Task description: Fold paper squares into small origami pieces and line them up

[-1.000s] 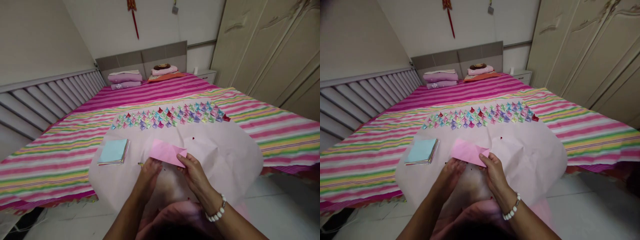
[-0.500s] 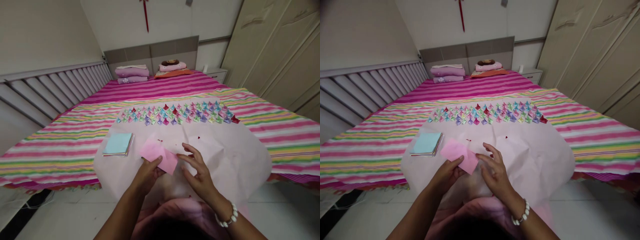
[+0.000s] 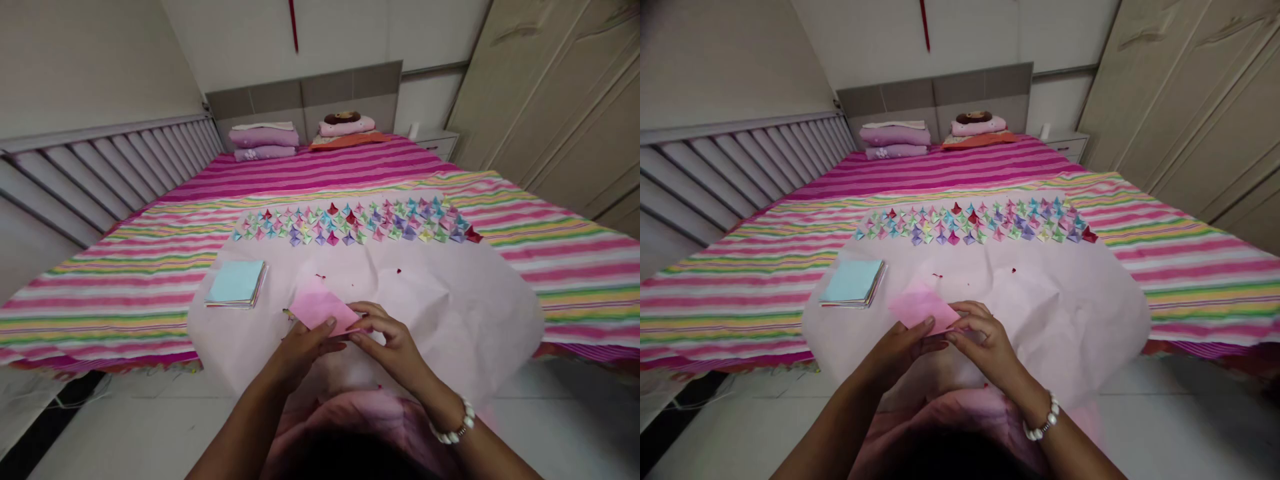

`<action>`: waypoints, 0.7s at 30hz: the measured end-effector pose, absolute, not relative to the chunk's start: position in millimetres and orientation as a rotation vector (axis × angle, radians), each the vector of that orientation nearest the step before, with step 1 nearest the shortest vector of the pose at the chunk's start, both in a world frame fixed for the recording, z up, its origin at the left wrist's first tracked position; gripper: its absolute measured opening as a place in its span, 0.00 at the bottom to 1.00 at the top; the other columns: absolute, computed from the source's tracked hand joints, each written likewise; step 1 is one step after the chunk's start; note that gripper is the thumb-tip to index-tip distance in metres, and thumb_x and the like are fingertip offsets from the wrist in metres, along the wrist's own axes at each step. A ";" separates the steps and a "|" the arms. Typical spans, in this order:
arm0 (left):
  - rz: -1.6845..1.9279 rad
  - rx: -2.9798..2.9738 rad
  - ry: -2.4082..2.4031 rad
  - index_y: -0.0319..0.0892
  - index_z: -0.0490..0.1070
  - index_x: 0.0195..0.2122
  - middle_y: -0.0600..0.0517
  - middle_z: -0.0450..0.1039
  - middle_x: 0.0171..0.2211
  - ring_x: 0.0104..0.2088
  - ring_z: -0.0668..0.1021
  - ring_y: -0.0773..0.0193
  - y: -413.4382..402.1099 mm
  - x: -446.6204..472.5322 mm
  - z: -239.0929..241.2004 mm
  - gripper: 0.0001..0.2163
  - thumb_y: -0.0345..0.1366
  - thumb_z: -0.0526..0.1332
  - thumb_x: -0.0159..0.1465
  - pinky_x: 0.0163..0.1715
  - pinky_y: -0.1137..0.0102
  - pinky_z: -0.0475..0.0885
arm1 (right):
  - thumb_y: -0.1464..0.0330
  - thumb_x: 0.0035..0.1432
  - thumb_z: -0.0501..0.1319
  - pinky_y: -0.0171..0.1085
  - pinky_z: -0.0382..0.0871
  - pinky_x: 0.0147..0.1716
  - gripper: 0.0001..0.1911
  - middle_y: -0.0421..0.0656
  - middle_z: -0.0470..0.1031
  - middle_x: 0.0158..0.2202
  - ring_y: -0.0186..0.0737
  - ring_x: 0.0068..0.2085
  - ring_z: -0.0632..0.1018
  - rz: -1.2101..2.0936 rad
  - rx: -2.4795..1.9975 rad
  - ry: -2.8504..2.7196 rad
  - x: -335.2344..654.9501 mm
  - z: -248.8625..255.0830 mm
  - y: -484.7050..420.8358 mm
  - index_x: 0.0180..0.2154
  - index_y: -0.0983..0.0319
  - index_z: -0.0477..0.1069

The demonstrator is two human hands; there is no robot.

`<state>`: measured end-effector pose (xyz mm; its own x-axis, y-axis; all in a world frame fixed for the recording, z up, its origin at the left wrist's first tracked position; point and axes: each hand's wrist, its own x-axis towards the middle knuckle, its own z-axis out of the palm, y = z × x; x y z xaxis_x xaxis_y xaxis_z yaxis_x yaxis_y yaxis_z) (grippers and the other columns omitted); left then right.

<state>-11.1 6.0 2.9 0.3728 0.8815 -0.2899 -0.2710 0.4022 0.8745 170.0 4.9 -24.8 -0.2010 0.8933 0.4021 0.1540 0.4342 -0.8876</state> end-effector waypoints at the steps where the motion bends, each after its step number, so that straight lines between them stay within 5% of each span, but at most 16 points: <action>1: 0.857 0.864 0.894 0.36 0.74 0.45 0.41 0.78 0.42 0.43 0.79 0.54 5.4 -10.0 3.5 0.18 0.44 0.63 0.59 0.47 0.58 0.71 | 0.63 0.56 0.63 0.45 0.67 0.47 0.07 0.47 0.76 0.43 0.46 0.46 0.75 0.969 -0.935 -1.584 168.5 -23.7 4.9 0.30 0.58 0.77; 8: 0.826 1.134 1.042 0.38 0.78 0.39 0.46 0.80 0.34 0.39 0.78 0.56 4.6 -4.2 -1.9 0.14 0.43 0.64 0.57 0.43 0.62 0.70 | 0.59 0.50 0.68 0.37 0.68 0.31 0.12 0.40 0.74 0.26 0.38 0.30 0.75 1.329 -0.938 -1.230 159.3 -26.0 5.9 0.25 0.61 0.73; 13: 0.736 1.126 1.010 0.37 0.78 0.38 0.47 0.79 0.31 0.33 0.78 0.60 3.9 -6.7 -4.3 0.14 0.42 0.63 0.58 0.39 0.65 0.71 | 0.63 0.42 0.73 0.36 0.67 0.31 0.16 0.39 0.76 0.28 0.36 0.29 0.74 1.539 -0.904 -0.987 158.5 -25.3 6.3 0.34 0.60 0.74; 21: 0.992 1.154 1.120 0.39 0.70 0.23 0.57 0.66 0.20 0.24 0.68 0.70 9.7 -4.9 -11.1 0.11 0.40 0.65 0.56 0.27 0.74 0.63 | 0.61 0.44 0.71 0.34 0.62 0.26 0.13 0.38 0.72 0.20 0.33 0.24 0.69 1.557 -1.010 -0.931 155.4 -33.1 5.8 0.20 0.62 0.72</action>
<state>-4.9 9.7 -11.1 0.1768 0.9740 -0.1416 -0.0232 0.1479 0.9887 155.4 5.8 -33.1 -0.1335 0.9798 -0.1491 -0.3322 -0.1860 -0.9247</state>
